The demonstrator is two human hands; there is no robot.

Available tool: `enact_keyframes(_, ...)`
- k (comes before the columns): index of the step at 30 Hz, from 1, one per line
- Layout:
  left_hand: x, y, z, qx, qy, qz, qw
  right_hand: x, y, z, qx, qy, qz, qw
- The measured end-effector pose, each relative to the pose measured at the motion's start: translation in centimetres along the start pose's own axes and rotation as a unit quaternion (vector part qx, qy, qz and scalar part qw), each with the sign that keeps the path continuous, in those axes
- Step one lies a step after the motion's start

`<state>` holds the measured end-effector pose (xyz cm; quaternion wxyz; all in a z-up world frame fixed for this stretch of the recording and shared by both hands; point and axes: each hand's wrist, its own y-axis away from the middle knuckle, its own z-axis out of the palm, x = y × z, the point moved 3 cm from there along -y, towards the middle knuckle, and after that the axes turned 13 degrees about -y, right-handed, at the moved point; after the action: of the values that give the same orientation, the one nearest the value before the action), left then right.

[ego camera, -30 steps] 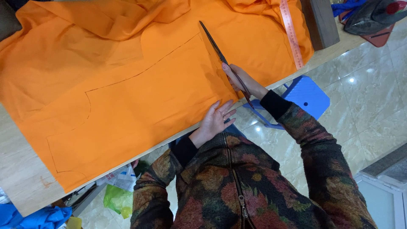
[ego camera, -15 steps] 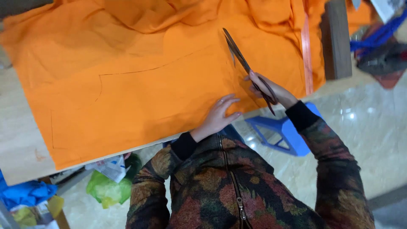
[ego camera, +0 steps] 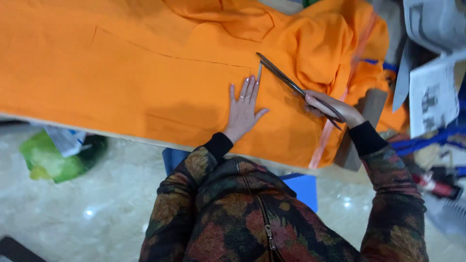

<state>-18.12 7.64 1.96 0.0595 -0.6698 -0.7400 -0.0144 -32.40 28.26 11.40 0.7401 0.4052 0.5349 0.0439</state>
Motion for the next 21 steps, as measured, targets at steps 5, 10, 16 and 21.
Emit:
enact_keyframes(5, 0.6, -0.2, 1.4, -0.002, -0.036, -0.023, 0.999, 0.4, -3.3, -7.4, -0.089, 0.08, 0.022, 0.993)
enact_keyframes(10, 0.4, -0.1, 1.1, 0.019, -0.01, -0.025, 0.999, -3.6, -5.0, -8.2, -0.131, 0.135, 0.044, 0.981)
enact_keyframes(16, 0.2, -0.1, 1.2, 0.059, 0.023, -0.023, 0.998, -5.5, -8.0, -8.4, -0.16, 0.202, 0.053, 0.965)
enact_keyframes(21, 0.2, -0.1, 0.9, 0.025, 0.024, -0.017, 0.999, -8.3, -8.7, -7.3, -0.107, 0.246, 0.105, 0.958)
